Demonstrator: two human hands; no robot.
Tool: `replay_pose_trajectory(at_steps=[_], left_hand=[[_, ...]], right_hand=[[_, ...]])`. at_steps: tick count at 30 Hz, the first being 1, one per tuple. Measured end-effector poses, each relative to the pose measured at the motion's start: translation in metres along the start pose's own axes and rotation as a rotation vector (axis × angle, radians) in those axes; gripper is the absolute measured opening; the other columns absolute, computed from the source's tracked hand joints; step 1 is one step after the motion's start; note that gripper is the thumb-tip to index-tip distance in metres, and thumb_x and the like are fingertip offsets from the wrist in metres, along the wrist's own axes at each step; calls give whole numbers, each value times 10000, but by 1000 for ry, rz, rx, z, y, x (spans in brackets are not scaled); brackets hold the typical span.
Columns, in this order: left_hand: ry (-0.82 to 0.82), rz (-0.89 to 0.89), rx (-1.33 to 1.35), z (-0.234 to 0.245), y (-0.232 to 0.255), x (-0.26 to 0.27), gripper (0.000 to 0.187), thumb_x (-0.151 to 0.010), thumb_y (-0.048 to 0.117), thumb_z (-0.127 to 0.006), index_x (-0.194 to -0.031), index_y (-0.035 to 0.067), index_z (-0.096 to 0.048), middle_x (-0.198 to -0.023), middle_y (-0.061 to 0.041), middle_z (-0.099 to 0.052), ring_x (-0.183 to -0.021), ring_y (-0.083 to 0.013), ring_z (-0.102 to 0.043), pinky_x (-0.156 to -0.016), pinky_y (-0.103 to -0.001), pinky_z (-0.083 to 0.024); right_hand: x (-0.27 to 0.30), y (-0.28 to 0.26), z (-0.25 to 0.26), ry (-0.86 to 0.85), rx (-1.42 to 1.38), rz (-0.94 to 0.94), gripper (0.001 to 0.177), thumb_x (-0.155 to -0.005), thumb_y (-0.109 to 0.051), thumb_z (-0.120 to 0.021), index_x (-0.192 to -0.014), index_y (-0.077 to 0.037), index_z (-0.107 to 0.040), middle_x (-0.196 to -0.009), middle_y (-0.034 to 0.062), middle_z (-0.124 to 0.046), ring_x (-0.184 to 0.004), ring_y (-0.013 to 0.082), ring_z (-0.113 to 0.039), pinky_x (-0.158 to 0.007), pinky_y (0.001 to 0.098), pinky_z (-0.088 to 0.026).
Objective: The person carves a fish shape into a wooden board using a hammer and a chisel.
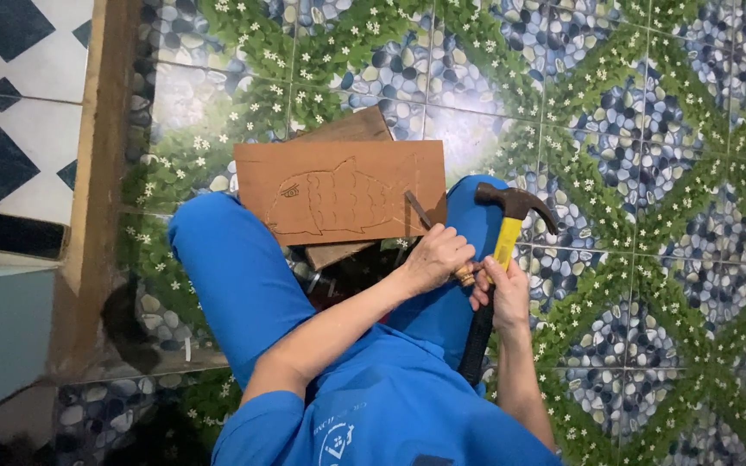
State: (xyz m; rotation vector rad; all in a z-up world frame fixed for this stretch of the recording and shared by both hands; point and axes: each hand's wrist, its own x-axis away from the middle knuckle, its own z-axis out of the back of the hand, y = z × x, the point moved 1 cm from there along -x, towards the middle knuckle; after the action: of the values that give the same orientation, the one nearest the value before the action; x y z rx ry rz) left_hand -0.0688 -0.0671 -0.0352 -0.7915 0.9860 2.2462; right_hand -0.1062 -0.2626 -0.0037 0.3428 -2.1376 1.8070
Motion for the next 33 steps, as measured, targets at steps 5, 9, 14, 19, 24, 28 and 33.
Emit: replay_pose_trajectory(at_steps=[5,9,14,19,24,28,33], left_hand=[[34,41,12,22,5,-19,209,-996,78,-700,-885,184,-558,-780,-13,-413,-721,-229,-412,-740,-361,-413],[35,58,8,11,-3,-18,228,-995,65,-686,-867,191,-546,-782,-7,-399,-723,-224,-418,-725,-359,-410],[55,53,6,9,-2,-17,258,-996,71,-694,-851,197,-522,-782,-19,-392,-728,-232,-428,-730,-372,-415],[37,78,15,21,4,-25,275,-989,40,-681,-859,200,-499,-784,-10,-379,-730,-222,-416,-732,-351,-396],[24,82,17,16,2,-21,242,-969,70,-716,-886,199,-527,-792,-20,-412,-753,-231,-451,-742,-365,-408],[6,99,42,14,1,-21,220,-934,101,-739,-907,201,-545,-799,-17,-423,-755,-236,-442,-747,-371,-395],[-15,140,80,24,-1,-31,259,-955,154,-736,-866,213,-500,-805,5,-400,-764,-212,-430,-761,-343,-388]], right_hand=[[-2,4,1,-1,-22,12,216,-1161,-180,-644,-1033,-18,-579,-601,61,-384,-350,183,-402,-252,413,-426],[-1,2,1,3,-34,-2,211,-1154,-183,-656,-1045,-25,-568,-604,68,-387,-357,195,-408,-253,416,-428],[-2,5,4,-5,-36,0,203,-1159,-174,-652,-1046,-21,-581,-609,70,-387,-362,199,-422,-254,421,-439],[-2,5,4,25,-28,-17,214,-1147,-185,-676,-1042,-19,-591,-611,75,-379,-368,206,-421,-259,432,-440],[-3,4,4,27,-30,-15,215,-1142,-183,-686,-1039,-18,-591,-610,83,-389,-366,212,-433,-257,442,-448],[-2,4,5,29,-44,-34,207,-1144,-173,-678,-1039,-26,-579,-612,75,-389,-375,208,-426,-261,439,-436],[0,0,0,-5,-46,-4,187,-1164,-164,-639,-1072,-15,-573,-616,75,-401,-372,204,-435,-258,428,-434]])
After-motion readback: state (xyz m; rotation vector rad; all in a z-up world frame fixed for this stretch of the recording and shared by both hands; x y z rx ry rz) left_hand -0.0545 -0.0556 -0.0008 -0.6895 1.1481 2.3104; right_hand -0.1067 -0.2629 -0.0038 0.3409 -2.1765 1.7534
